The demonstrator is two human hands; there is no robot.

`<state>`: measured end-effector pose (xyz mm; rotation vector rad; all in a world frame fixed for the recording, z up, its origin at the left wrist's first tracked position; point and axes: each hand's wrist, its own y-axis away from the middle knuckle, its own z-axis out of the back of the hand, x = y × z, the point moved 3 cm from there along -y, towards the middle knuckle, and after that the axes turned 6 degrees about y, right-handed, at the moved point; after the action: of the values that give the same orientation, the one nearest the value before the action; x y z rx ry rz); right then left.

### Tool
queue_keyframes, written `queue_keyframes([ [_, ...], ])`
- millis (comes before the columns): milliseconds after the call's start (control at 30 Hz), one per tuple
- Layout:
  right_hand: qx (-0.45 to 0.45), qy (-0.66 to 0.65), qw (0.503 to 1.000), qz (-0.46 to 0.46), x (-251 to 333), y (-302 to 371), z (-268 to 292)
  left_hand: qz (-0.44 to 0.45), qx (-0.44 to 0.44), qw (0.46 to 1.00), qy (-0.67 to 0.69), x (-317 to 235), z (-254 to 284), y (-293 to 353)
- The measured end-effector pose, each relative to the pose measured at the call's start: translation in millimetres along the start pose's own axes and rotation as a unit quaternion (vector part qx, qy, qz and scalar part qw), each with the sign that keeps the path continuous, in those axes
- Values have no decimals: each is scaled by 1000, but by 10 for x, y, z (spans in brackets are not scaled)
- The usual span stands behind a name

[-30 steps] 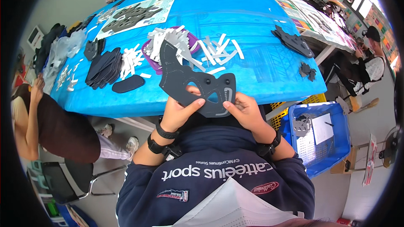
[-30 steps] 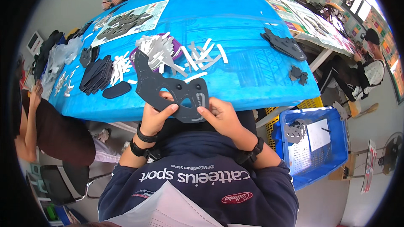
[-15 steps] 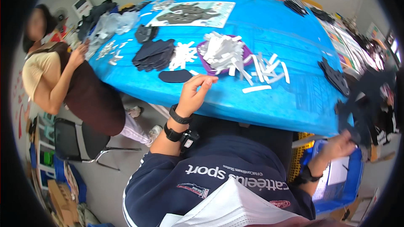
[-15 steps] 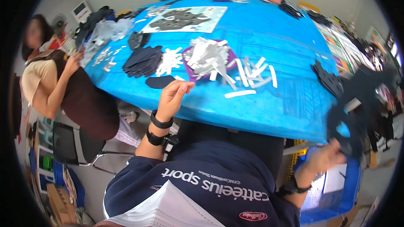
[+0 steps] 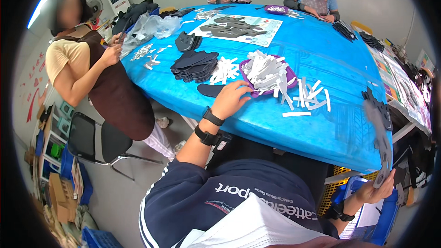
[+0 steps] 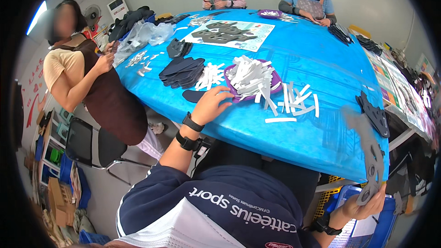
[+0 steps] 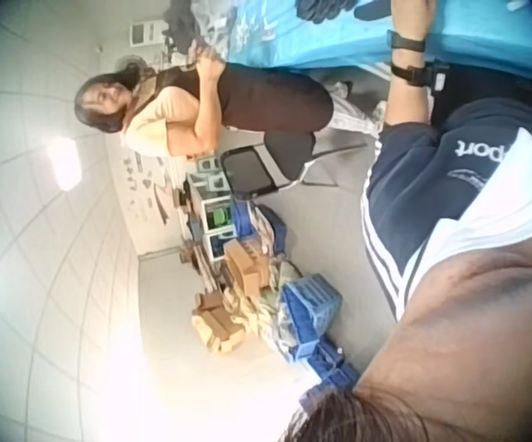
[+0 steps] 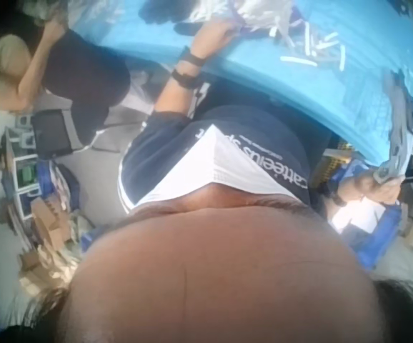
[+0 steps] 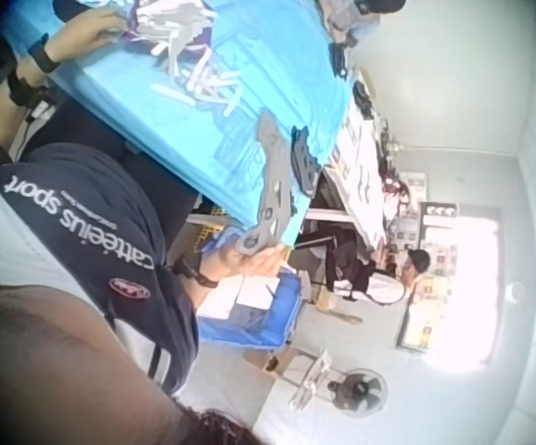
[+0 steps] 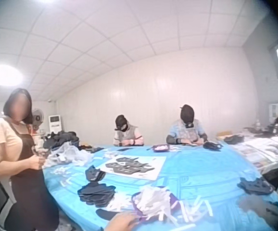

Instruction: The person manipulates several grey and black shoe upper components, applying white adhesive strips to specific sections. The person then hands the prepared components to another person standing nearby.

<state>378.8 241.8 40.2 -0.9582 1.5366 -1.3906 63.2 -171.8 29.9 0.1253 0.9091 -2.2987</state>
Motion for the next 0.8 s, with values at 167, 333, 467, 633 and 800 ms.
queue_keyframes([
  [167,-38,117,991,43,-8,-136,126,-81,-22,996,-28,-51,-68,-101],
  [333,219,-28,975,-22,210,-98,-348,-92,-9,996,2,-156,-178,-177],
  [467,538,-119,835,5,450,438,-1033,-93,-9,995,23,-354,-284,-272],
  [633,597,-84,798,-17,240,781,-1092,-107,-3,994,8,-473,-402,-278],
  [800,579,-27,814,-15,364,567,-1040,-79,-11,996,27,-531,-418,-289],
])
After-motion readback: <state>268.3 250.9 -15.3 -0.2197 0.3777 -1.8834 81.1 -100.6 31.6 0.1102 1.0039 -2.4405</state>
